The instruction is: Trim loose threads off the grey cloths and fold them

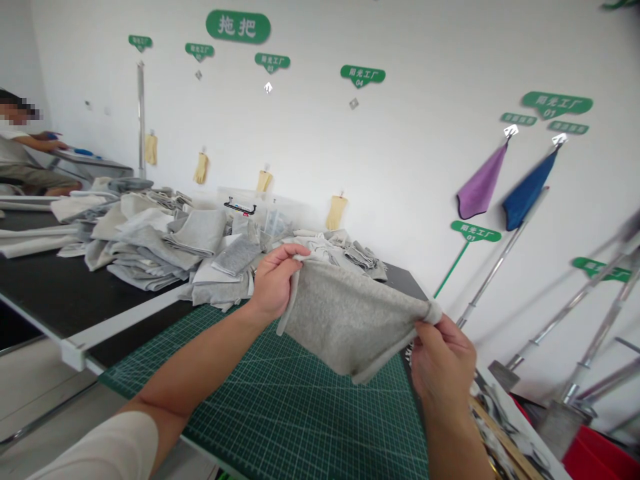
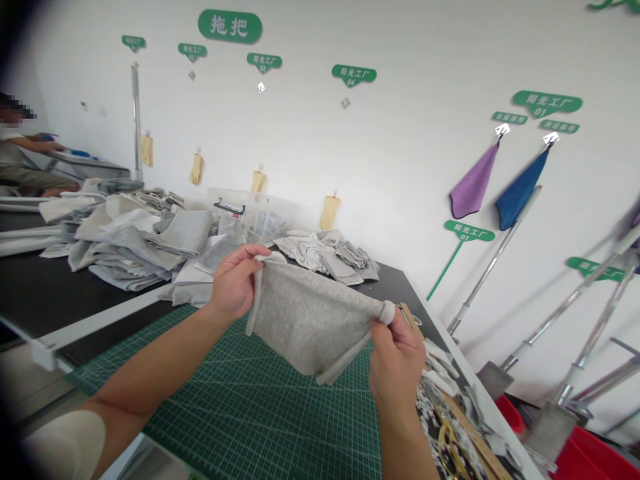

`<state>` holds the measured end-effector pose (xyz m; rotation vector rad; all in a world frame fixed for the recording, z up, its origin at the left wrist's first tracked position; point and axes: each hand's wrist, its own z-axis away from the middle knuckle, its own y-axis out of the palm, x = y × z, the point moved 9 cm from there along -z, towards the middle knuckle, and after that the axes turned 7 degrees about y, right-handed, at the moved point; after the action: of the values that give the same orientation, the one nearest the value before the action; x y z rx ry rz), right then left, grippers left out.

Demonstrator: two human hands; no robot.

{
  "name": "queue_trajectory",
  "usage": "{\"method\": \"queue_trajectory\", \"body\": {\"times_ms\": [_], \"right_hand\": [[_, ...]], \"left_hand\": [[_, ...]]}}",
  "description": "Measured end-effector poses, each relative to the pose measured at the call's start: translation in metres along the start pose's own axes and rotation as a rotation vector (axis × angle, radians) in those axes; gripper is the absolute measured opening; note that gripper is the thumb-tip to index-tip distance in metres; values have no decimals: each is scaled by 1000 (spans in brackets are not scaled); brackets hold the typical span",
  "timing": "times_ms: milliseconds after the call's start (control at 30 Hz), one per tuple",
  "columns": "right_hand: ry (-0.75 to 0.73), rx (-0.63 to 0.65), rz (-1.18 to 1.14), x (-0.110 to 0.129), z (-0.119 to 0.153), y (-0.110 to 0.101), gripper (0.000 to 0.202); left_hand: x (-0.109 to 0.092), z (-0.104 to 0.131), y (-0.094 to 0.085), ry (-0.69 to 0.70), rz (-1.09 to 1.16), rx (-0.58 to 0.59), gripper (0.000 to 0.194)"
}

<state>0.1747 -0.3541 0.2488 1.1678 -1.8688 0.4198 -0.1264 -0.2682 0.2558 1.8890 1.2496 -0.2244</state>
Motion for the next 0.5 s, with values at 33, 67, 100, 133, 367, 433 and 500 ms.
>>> {"method": "queue_trajectory", "body": {"times_ms": [33, 67, 100, 133, 367, 433, 500], "right_hand": [[39, 11, -39, -5, -1, 1, 21], [77, 20, -75, -9, -1, 1, 23], [101, 21, -101, -11, -1, 1, 23], [109, 12, -106, -12, -1, 1, 22], [164, -25, -136, -10, -1, -2, 20], [216, -8, -167, -15, 0, 1, 22], [248, 16, -186, -18, 1, 4, 24]], "left_hand": [[-1, 2, 5, -10, 47, 49, 21], [-3, 4, 10, -22, 88, 95, 22], [-4, 6, 14, -29, 119, 129, 22], [-6, 8, 17, -32, 140, 147, 21], [-4, 19, 28, -99, 193, 204, 24], [-2, 20, 29, -99, 174, 214, 30], [-2, 20, 29, -70, 127, 218, 35]]}}
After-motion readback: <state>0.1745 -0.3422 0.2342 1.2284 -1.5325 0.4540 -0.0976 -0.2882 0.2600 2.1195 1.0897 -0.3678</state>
